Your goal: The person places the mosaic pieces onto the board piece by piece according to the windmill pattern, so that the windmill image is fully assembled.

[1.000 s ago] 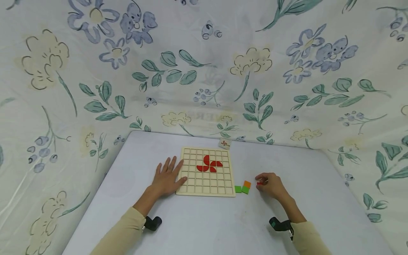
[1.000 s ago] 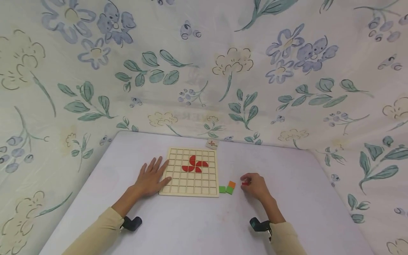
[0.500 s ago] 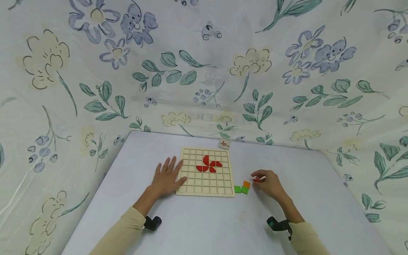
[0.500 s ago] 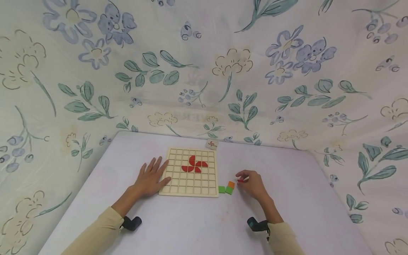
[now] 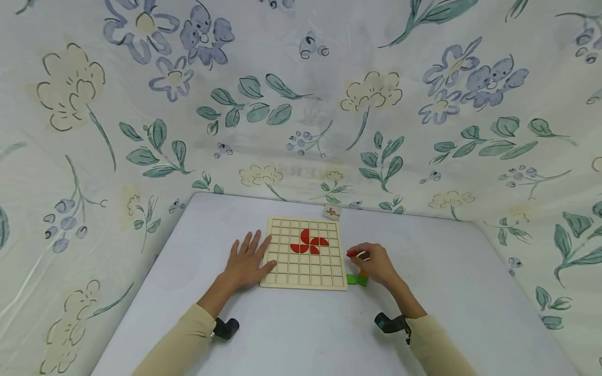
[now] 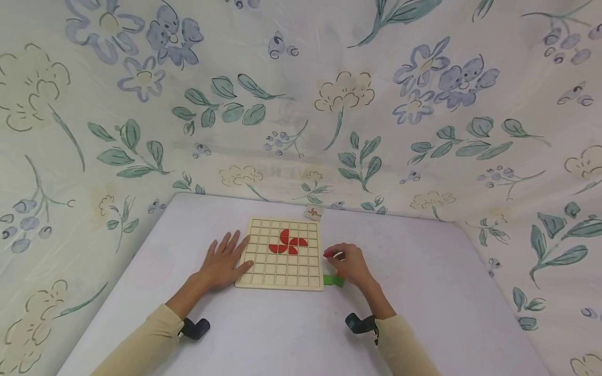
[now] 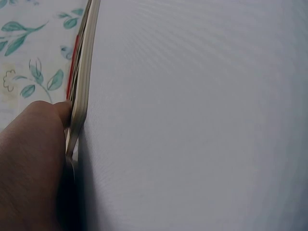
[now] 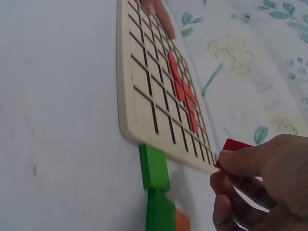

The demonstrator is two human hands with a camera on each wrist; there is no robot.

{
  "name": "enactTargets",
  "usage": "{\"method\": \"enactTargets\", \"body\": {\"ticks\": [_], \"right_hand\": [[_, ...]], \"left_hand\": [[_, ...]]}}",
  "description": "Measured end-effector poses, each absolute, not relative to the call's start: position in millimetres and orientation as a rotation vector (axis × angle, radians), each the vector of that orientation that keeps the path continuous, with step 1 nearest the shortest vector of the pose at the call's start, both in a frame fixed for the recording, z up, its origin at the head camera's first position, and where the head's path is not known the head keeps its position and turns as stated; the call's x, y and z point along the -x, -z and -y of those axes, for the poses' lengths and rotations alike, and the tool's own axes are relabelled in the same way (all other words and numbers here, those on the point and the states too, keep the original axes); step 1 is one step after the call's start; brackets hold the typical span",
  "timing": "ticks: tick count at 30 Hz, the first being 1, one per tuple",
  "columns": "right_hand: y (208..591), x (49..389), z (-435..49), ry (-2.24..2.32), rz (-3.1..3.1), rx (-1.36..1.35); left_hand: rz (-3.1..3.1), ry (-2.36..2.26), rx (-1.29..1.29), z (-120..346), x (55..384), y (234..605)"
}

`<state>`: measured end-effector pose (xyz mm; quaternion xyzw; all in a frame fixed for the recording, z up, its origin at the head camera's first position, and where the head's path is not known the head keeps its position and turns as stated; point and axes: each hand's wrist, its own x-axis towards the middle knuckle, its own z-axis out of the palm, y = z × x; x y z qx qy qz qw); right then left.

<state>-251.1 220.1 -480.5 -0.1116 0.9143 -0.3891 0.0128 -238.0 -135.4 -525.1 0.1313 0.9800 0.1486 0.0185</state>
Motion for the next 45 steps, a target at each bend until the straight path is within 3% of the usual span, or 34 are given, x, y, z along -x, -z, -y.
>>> {"method": "enactTargets", "body": {"ticks": [15, 22, 45], "right_hand": [[497.9, 255.8, -173.3, 1.462, -2.751, 0.371], [496.0, 257.5, -155.8, 1.460, -2.735, 0.257], [505.3, 259.4, -142.5, 1.175, -2.952, 0.570]], "left_hand": [[-3.038, -0.466, -0.427, 136.3, 238.7, 525.0], [-3.043, -0.471, -0.428, 136.4, 239.5, 525.6], [-3.048, -0.468, -0.424, 137.1, 238.0, 525.0]]}}
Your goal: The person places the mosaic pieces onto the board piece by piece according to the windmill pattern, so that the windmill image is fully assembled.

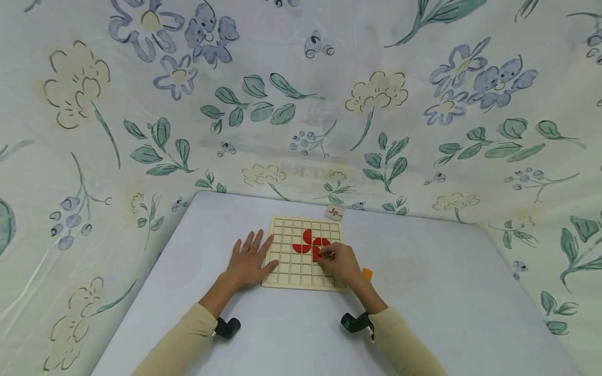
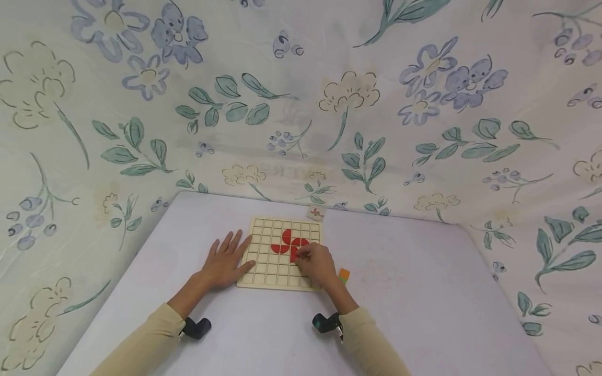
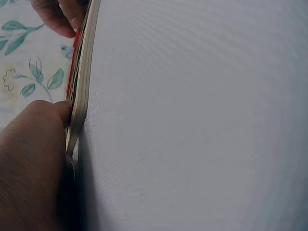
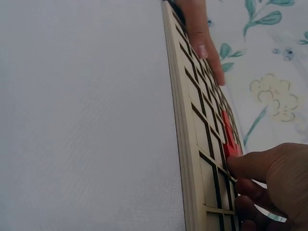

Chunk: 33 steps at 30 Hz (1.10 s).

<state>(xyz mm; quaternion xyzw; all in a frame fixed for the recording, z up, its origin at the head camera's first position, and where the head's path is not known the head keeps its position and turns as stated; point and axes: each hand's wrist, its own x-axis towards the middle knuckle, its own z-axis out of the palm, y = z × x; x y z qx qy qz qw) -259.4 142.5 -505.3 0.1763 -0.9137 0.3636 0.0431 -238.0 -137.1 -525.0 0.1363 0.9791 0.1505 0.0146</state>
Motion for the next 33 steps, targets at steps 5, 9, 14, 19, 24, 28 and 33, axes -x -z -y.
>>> {"method": "enactTargets", "body": {"ticks": [5, 9, 14, 19, 24, 28, 33], "right_hand": [[500.0, 254.8, -150.9, -1.131, 2.735, -0.561], [494.2, 252.9, -162.4, -1.122, 2.746, -0.477], [493.2, 251.2, -180.5, -1.042, 2.786, -0.408], [489.8, 246.3, -198.4, -1.021, 2.866, -0.344], [485.8, 239.9, -213.4, -1.016, 2.962, -0.284], [486.2, 237.1, -224.1, -0.983, 2.997, -0.363], [486.6, 232.5, -234.1, -0.972, 3.037, -0.470]], "left_hand": [[-3.032, -0.468, -0.424, 135.8, 237.7, 523.9], [-3.047, -0.447, -0.422, 135.9, 239.1, 523.7], [-3.047, -0.449, -0.424, 136.0, 239.5, 522.6], [-3.051, -0.458, -0.436, 135.6, 239.2, 523.7], [-3.049, -0.457, -0.432, 135.3, 239.5, 525.5], [-3.051, -0.434, -0.411, 135.6, 239.7, 526.9], [-3.055, -0.440, -0.405, 135.5, 239.3, 527.0]]}}
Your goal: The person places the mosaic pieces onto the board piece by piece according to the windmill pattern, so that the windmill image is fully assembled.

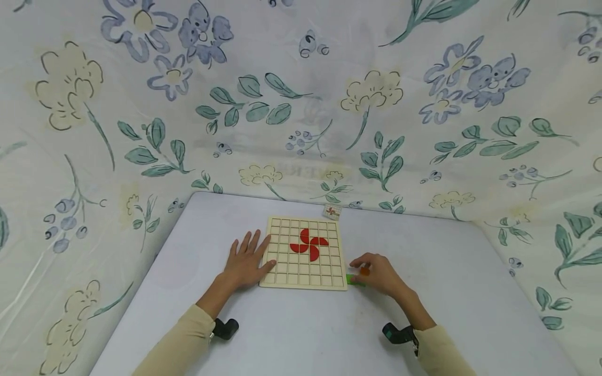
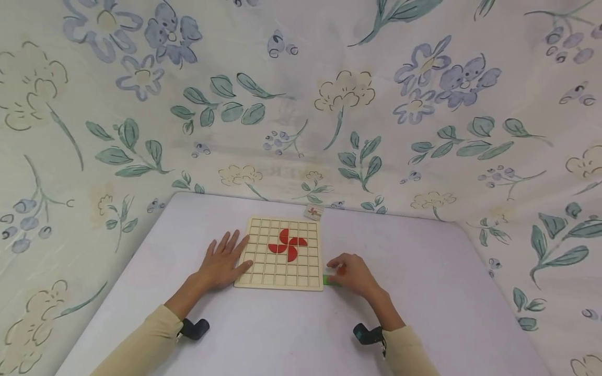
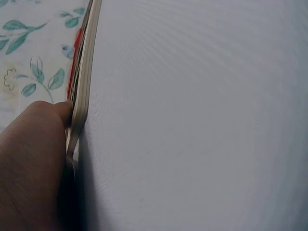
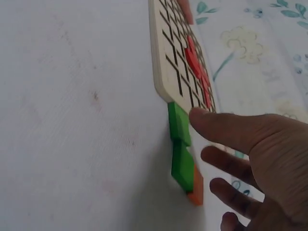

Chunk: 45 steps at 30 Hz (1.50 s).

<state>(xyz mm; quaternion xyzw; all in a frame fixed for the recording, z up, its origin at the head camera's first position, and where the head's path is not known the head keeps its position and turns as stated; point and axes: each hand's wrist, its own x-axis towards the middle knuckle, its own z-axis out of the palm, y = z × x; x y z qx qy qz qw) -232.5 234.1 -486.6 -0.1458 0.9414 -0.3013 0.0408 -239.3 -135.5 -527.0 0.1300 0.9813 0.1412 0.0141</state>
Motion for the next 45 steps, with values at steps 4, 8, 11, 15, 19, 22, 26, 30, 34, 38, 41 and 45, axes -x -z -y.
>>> {"method": "enactTargets", "body": {"ticks": [4, 8, 11, 15, 19, 22, 26, 30, 34, 38, 41, 45], "right_hand": [[490.4, 230.5, -240.1, 0.863, -2.857, 0.510], [492.7, 228.5, -242.5, 0.834, -2.883, 0.605], [492.1, 226.7, -241.4, 0.779, -2.936, 0.665], [492.2, 226.1, -239.3, 0.668, -3.005, 0.730], [493.1, 228.0, -238.3, 0.607, -3.034, 0.824], [493.7, 229.3, -238.0, 0.584, -3.052, 0.874], [493.2, 229.6, -238.0, 0.533, -3.091, 0.900], [491.6, 229.5, -238.6, 0.518, -3.109, 0.913], [490.3, 230.6, -237.3, 0.582, -3.118, 0.975], [488.6, 233.5, -232.0, 0.674, -3.116, 1.068], [487.5, 236.4, -223.8, 0.738, -3.094, 1.109], [485.6, 238.4, -206.5, 0.787, -3.056, 1.110]], "left_hand": [[-3.055, -0.444, -0.413, 135.4, 238.5, 526.3], [-3.054, -0.462, -0.411, 135.1, 237.8, 524.8], [-3.058, -0.456, -0.410, 135.2, 237.9, 524.0], [-3.059, -0.446, -0.411, 135.2, 237.9, 524.2], [-3.058, -0.455, -0.409, 135.6, 237.5, 523.9], [-3.064, -0.452, -0.409, 135.8, 237.4, 523.7], [-3.062, -0.464, -0.411, 135.8, 237.5, 523.8], [-3.054, -0.468, -0.415, 135.7, 237.7, 523.8], [-3.057, -0.452, -0.415, 135.7, 237.9, 524.6], [-3.060, -0.438, -0.413, 135.7, 238.1, 525.0], [-3.059, -0.439, -0.412, 135.7, 237.9, 524.4], [-3.059, -0.451, -0.418, 135.8, 237.2, 523.1]]}}
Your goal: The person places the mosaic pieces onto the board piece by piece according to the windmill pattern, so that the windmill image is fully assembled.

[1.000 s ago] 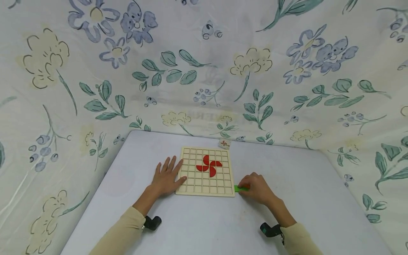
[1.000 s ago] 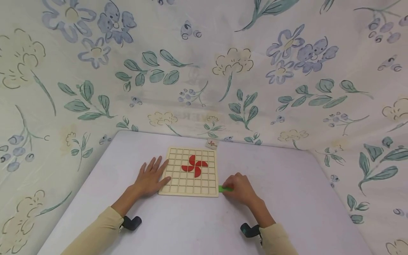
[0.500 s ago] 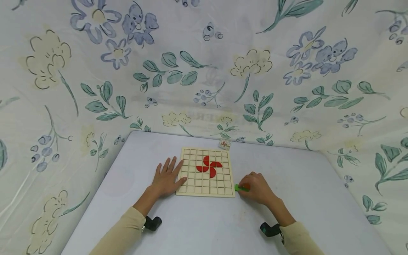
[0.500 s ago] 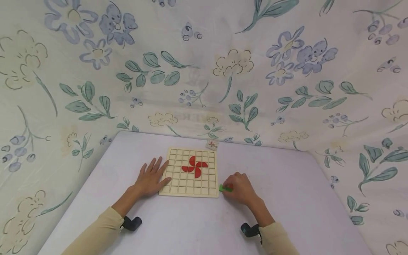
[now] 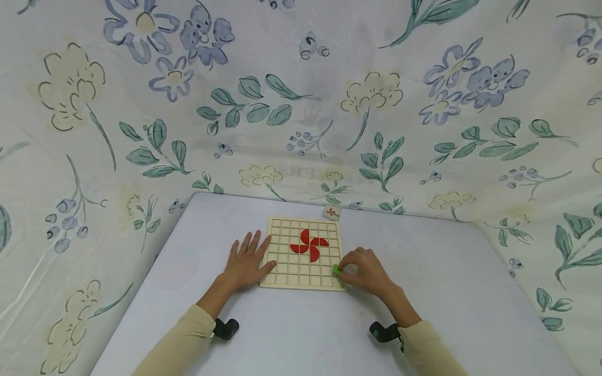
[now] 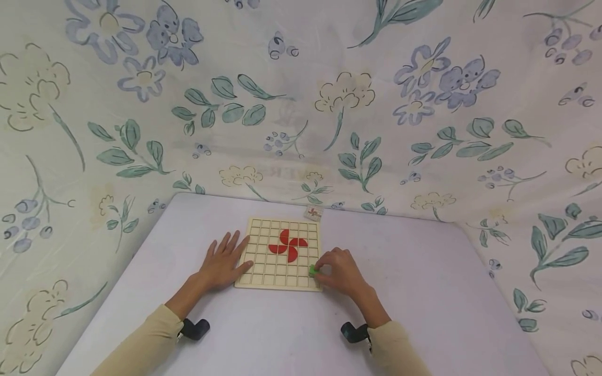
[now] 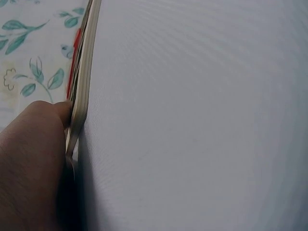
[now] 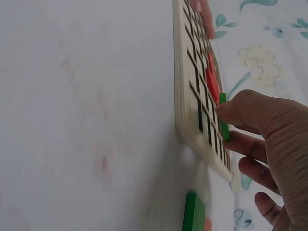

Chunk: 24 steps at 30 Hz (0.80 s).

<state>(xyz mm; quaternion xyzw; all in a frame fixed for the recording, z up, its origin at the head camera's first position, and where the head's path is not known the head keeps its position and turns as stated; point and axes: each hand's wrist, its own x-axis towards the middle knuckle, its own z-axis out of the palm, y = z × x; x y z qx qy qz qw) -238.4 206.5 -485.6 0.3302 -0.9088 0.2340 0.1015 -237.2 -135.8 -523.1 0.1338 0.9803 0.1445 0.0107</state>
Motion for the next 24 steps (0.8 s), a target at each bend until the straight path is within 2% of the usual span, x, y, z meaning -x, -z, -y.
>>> {"method": "enactTargets", "body": {"ticks": [15, 24], "right_hand": [[490.3, 257.7, -146.0, -0.640, 2.578, -1.098], [491.7, 265.9, -127.1, -0.517, 2.599, -1.094]], "left_hand": [[-3.046, -0.466, -0.440, 137.2, 238.4, 524.5], [-3.044, -0.465, -0.440, 138.5, 239.3, 527.2]]}}
